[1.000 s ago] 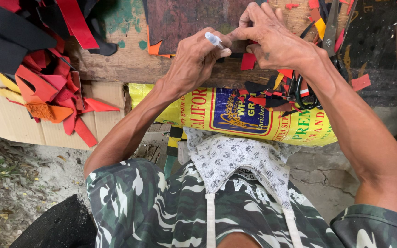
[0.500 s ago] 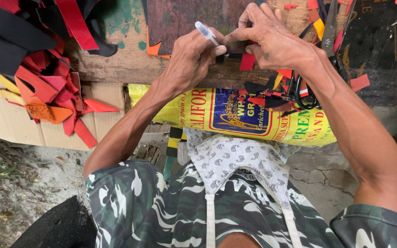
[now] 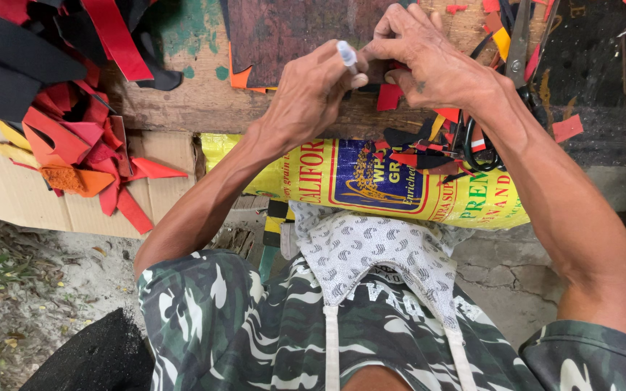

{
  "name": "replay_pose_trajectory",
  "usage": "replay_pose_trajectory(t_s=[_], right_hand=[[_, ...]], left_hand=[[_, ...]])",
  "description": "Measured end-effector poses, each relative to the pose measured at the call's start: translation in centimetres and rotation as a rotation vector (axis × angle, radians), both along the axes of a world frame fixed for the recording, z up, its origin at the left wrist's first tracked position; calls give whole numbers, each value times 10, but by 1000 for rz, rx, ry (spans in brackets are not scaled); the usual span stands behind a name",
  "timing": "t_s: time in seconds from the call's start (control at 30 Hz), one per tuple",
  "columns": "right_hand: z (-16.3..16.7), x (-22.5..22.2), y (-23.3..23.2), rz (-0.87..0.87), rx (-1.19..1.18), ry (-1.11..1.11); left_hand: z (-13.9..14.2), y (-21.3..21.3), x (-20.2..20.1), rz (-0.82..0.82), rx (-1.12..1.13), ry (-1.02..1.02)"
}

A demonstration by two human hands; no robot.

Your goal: The person aligns a dark template board on a piece of colored foam, traces around it with a marker, then cuts the foam along the marked lines with scissors. They stack the cut pieces with other pre-cut colored foam shapes and arrange the assembled pieces on the workbench.

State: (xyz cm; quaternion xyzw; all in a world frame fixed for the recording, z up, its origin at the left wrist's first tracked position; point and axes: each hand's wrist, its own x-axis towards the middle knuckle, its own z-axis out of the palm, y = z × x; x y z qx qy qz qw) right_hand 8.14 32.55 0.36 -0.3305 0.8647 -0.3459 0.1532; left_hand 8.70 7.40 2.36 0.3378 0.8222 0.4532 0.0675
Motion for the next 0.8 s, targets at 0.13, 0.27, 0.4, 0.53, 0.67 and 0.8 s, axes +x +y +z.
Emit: replay_pose_trajectory(t_s=[0.13, 0.27, 0.4, 0.53, 0.67, 0.8], right_hand=[[1, 1, 1, -20, 1, -22], [3, 0, 0, -20, -29, -9], [4, 0, 1, -16, -35, -35], [4, 0, 1, -13, -29, -23], [4, 0, 1, -21, -24, -62], [5, 0, 1, -14, -25, -48]], left_hand=[[-2, 13, 1, -38, 44, 35], [-3, 16, 0, -46, 40, 16], [-2, 15, 0, -44, 51, 14], [-2, 16, 1, -60, 70, 7], [-1, 15, 1, -68, 49, 59], [1, 7, 0, -38, 3, -20]])
